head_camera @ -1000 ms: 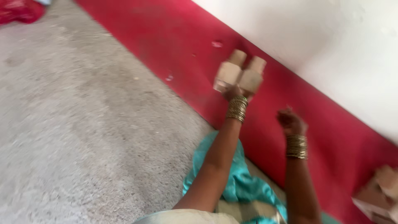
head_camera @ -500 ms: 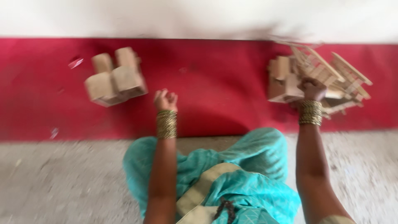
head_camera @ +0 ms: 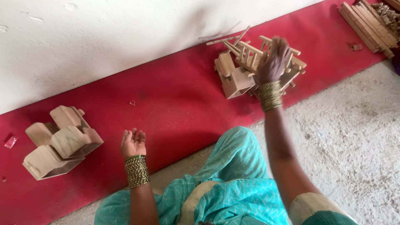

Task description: The person sits on the floor and assembles small wooden toy vehicles, fitting boxy wooden body pieces onto wheeled cart bases and inserting wooden axles and side rails by hand. They work on one toy at a time and set each finished toy aside along the red mat.

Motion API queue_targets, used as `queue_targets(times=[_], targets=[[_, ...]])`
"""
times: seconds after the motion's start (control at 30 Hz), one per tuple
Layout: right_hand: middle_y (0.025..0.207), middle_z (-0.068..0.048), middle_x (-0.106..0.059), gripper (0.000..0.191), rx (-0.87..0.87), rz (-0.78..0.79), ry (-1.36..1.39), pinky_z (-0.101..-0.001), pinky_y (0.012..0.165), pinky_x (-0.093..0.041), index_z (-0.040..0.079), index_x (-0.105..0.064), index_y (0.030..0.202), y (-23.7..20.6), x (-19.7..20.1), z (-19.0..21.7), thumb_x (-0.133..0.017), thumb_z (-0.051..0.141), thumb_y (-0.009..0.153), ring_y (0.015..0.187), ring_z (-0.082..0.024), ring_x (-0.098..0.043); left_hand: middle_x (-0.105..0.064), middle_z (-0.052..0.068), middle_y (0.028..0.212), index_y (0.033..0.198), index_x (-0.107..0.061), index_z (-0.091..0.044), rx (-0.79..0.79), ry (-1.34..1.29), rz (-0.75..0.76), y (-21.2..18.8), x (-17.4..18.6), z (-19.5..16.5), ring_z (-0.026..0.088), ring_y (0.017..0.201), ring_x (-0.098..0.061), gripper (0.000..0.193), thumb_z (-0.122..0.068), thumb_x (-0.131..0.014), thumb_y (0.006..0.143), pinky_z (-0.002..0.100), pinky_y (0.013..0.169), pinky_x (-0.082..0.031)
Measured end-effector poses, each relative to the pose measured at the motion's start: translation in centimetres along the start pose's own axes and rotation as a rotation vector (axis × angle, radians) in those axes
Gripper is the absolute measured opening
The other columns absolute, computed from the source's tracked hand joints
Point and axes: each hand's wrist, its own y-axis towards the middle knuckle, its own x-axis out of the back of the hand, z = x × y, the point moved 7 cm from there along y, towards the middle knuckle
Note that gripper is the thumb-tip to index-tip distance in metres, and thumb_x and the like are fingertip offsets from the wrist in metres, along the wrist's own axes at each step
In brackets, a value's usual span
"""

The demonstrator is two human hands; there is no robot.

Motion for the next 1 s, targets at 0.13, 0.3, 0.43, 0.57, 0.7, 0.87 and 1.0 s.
queue_targets(times=[0.13,0.3,0.43,0.57,0.7,0.87,1.0], targets=[[0.085,-0.015,-0.067,0.031,-0.077,0.618,-0.096,-0.0371,0.061,-0.056,0.0,-0.071,0.088,0.4,-3.9,-3.7,-0.078,0.029,0.094,0.07,-0.022,-0.06,-0.068,0.009,0.097,0.128,-0.053,-0.009,-0.022,0.032,0.078,0.4,-0.5,1.3,0.022,0.084,-0.068,0.03,-0.005,-0.056,0.099,0.037,0.076,-0.063],[0.067,-0.006,-0.069,0.021,-0.292,0.597,0.112,-0.0322,0.036,-0.043,0.005,-0.075,0.101,0.1,-3.9,-4.3,-0.078,0.024,0.093,0.044,-0.018,-0.052,-0.07,0.013,0.102,0.121,-0.056,-0.007,0.007,0.091,0.265,-0.5,-2.4,3.8,0.024,0.085,-0.07,0.021,-0.006,-0.056,0.1,0.037,0.075,-0.063],[0.073,-0.008,-0.072,0.012,-0.122,0.184,0.345,-0.0271,0.04,-0.047,0.002,-0.076,0.098,-0.6,1.7,0.4,-0.079,0.013,0.097,0.051,-0.014,-0.062,-0.069,0.019,0.116,0.132,-0.055,-0.002,0.009,0.25,0.447,-3.8,-6.1,6.0,0.028,0.093,-0.069,0.034,-0.017,-0.063,0.103,0.04,0.078,-0.059],[0.084,-0.012,-0.072,0.011,-0.054,0.124,0.518,-0.0326,0.053,-0.055,0.0,-0.075,0.105,-5.2,7.9,10.7,-0.076,0.003,0.094,0.064,-0.019,-0.068,-0.066,0.014,0.137,0.154,-0.034,-0.001,0.126,0.298,0.745,-8.1,-13.1,9.9,0.024,0.117,-0.069,0.076,-0.039,-0.064,0.096,0.037,0.098,-0.055],[0.098,-0.015,-0.07,0.021,0.031,0.158,0.707,-0.0377,0.068,-0.06,-0.001,-0.07,0.109,-8.8,13.3,20.5,-0.075,0.003,0.09,0.084,-0.027,-0.071,-0.061,0.014,0.128,0.154,-0.036,-0.004,0.001,0.185,0.815,-9.9,-17.1,8.7,0.025,0.111,-0.067,0.062,-0.038,-0.055,0.106,0.038,0.088,-0.06],[0.107,-0.016,-0.069,0.026,0.002,0.325,0.98,-0.0347,0.07,-0.062,-0.002,-0.066,0.115,-10.1,15.3,25.3,-0.075,0.005,0.092,0.088,-0.027,-0.074,-0.063,0.013,0.123,0.145,-0.044,-0.008,-0.074,0.061,0.874,-11.7,-15.2,3.8,0.024,0.106,-0.07,0.051,-0.02,-0.063,0.099,0.041,0.083,-0.066],[0.109,-0.018,-0.068,0.03,-0.048,0.404,1.095,-0.0336,0.069,-0.063,-0.004,-0.064,0.118,-11.0,15.6,27.6,-0.075,0.01,0.094,0.086,-0.025,-0.073,-0.067,0.008,0.117,0.141,-0.05,-0.008,-0.111,-0.045,0.819,-11.5,-13.2,2.7,0.019,0.101,-0.07,0.048,-0.007,-0.065,0.096,0.036,0.085,-0.065]])
